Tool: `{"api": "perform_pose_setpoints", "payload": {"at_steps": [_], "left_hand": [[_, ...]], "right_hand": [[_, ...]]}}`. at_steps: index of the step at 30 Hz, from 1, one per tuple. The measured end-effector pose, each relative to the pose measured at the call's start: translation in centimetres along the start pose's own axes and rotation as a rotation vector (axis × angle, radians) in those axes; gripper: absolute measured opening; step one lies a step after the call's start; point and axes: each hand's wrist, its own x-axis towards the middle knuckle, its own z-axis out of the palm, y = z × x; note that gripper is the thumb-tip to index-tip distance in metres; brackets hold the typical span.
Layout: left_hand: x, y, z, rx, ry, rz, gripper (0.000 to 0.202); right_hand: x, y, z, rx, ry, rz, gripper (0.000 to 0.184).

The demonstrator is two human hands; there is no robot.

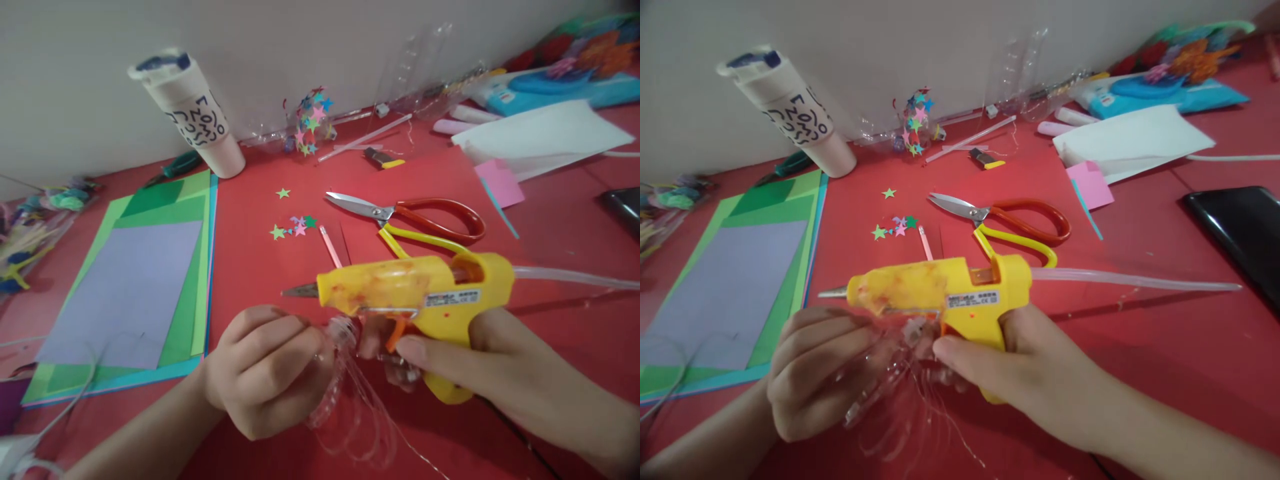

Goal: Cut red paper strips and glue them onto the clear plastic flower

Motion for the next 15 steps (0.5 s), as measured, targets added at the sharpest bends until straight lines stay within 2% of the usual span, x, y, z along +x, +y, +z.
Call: {"api": "perform_pose_setpoints", "payload": {"at_steps": [3,5,7,11,15], "left_hand": [[0.3,-0.5,-0.1,-0.023,0.055,-0.069,0.021],[0.4,-0.8,-0.2,-0.062,0.093,-0.140,0.017],[0.5,-1.1,-0.4,-0.095,0.116,-0.168,0.015],[0.4,-1.3,-0.9,-0.089,0.093,-0.187,0.011],[0.2,-1.2,-1.3,0.002,0.089,-0.066,0.017]], "right_hand": [[-0.2,-0.2,-1.1,-0.014,-0.001,0.112,0.027],[-0.3,-0.6,-1.9,-0.040,0.043,0.193,0.026],[-0.4,-1.1,-2.5,-0.070,0.032,0.237,0.032],[-0.2,-1.7,-3.2,-0.159,-0.050,0.227,0.045],[0.3,-0.8,-3.7,-0.240,-0.092,0.104,0.046]]}}
